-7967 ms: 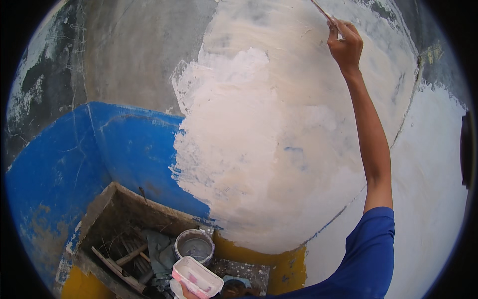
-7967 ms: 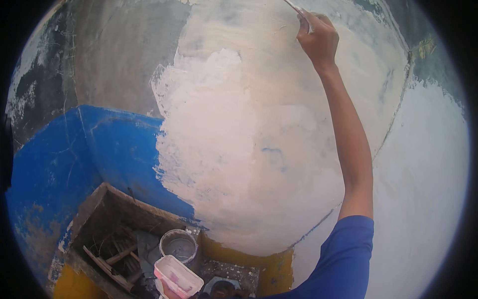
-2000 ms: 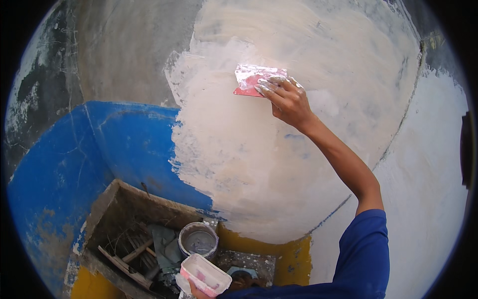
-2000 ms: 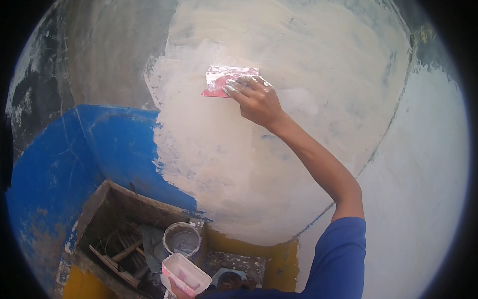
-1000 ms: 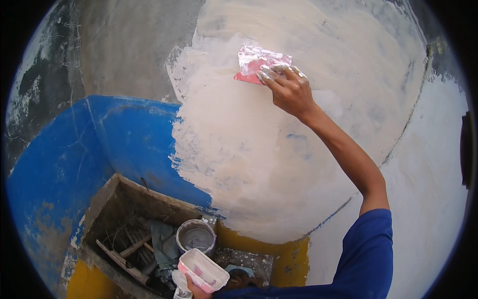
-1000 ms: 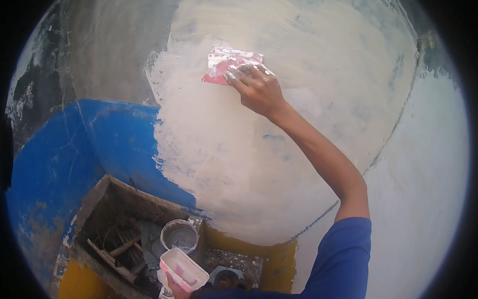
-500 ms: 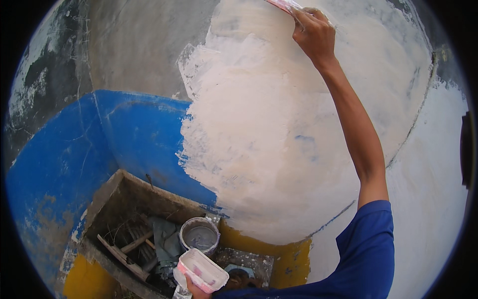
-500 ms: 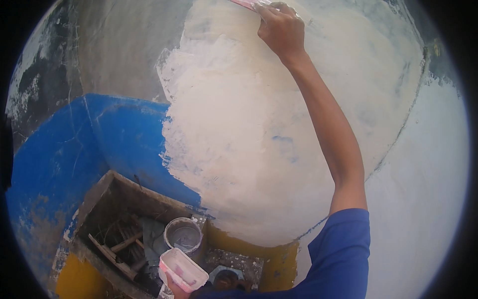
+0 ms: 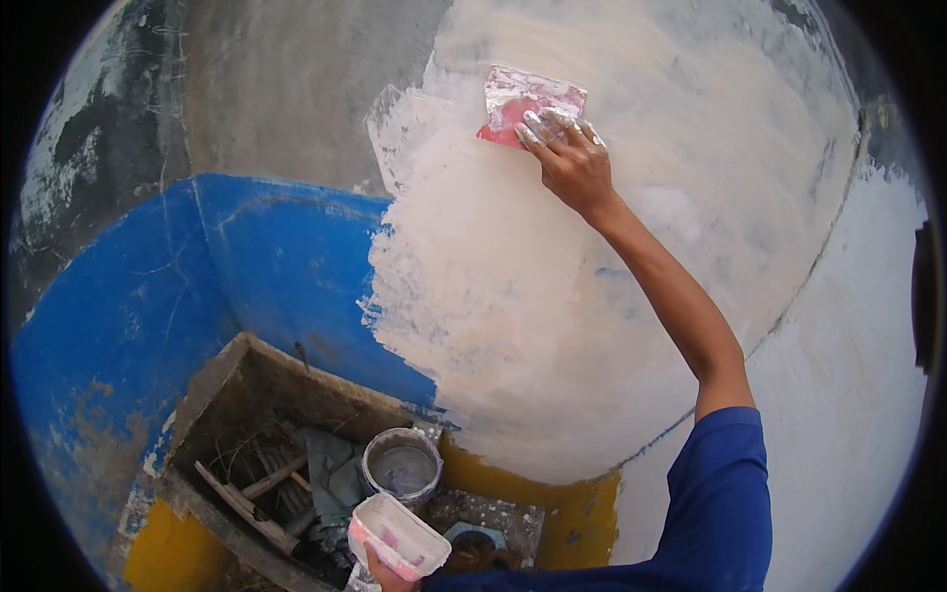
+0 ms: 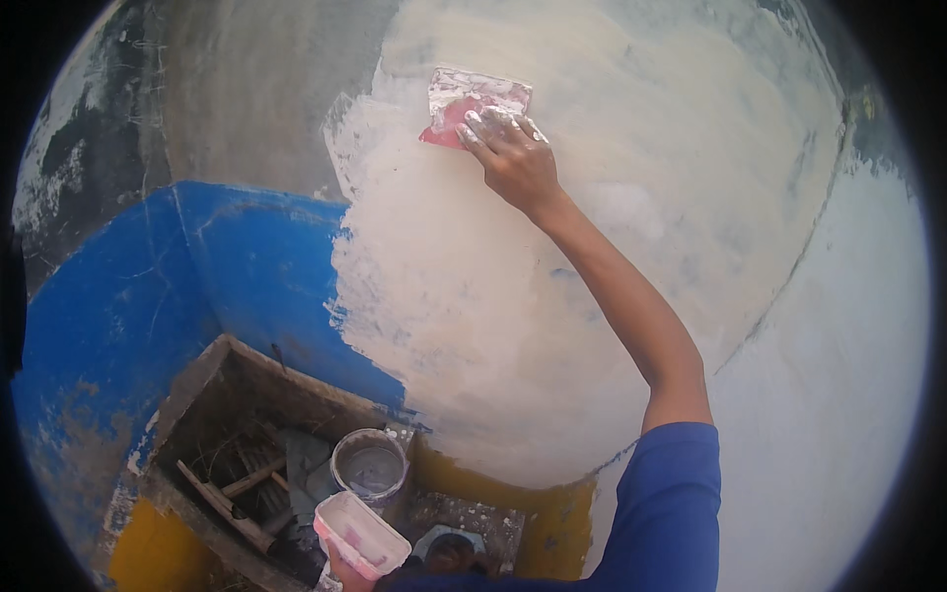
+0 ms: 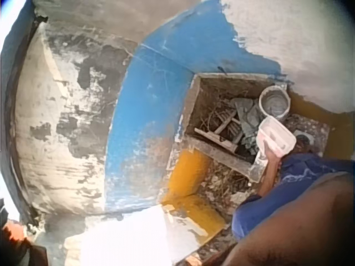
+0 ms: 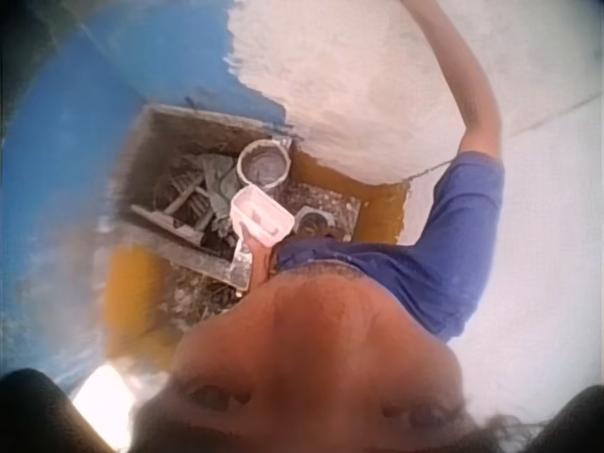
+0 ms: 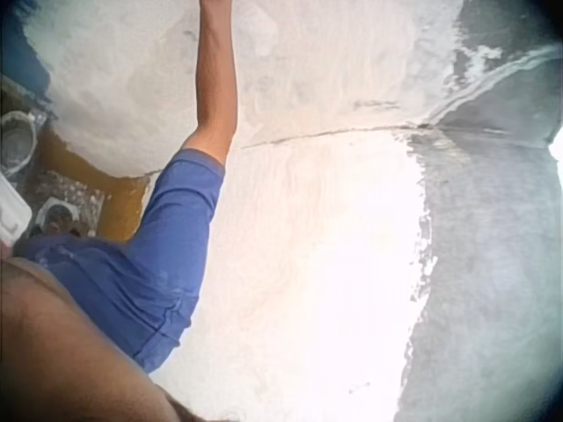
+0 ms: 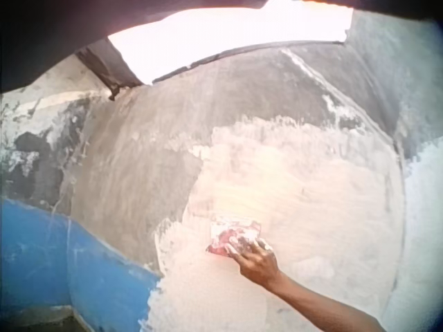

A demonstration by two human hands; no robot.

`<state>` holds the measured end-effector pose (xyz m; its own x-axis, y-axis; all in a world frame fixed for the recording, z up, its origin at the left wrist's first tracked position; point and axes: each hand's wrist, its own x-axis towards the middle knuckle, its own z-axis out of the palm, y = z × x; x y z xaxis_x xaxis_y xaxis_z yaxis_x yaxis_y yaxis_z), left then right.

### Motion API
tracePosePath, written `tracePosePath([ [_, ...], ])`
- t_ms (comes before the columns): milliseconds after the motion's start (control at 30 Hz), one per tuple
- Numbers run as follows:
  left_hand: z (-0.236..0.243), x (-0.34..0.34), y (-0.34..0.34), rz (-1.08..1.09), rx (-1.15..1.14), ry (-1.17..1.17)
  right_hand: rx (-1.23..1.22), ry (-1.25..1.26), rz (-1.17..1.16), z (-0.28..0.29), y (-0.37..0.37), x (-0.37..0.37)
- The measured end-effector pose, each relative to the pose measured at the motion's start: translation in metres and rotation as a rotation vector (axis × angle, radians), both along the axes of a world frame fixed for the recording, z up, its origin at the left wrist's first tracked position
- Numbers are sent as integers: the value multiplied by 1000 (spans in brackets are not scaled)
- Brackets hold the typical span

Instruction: The person applies putty to a wall with a putty knife, smoothing it over the surface and periodically gathering more material from a container.

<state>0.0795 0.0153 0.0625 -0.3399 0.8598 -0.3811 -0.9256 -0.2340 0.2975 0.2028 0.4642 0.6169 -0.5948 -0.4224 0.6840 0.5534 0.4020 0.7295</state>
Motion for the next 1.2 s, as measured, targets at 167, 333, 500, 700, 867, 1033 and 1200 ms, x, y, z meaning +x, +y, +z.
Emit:
tracePosePath([
  [167, 42, -1, -3, 112, 74, -231, -242, -117, 122, -38, -25, -13],
  [333, -3, -4, -9, -61, 149, 204, 19, 231, 175, 101, -34, 9],
  [500, -22, -5, -9, -42, 67, 188, 113, 272, 175, 142, -24, 12],
  [700, -14, 0, -1, -8, 69, 135, -123, -50, 80, -25, -16, -14],
  [867, -18, 0, -1, 77, -124, 44, -281, -122, 159, -63, -34, -24],
  [1033, -20, -8, 0, 88, -66, 114, -60, 62, 12, -7, -7, -7],
  [1200, -21, -12, -4, 63, -46, 125, -231, -81, -6, -74, -10, -18],
])
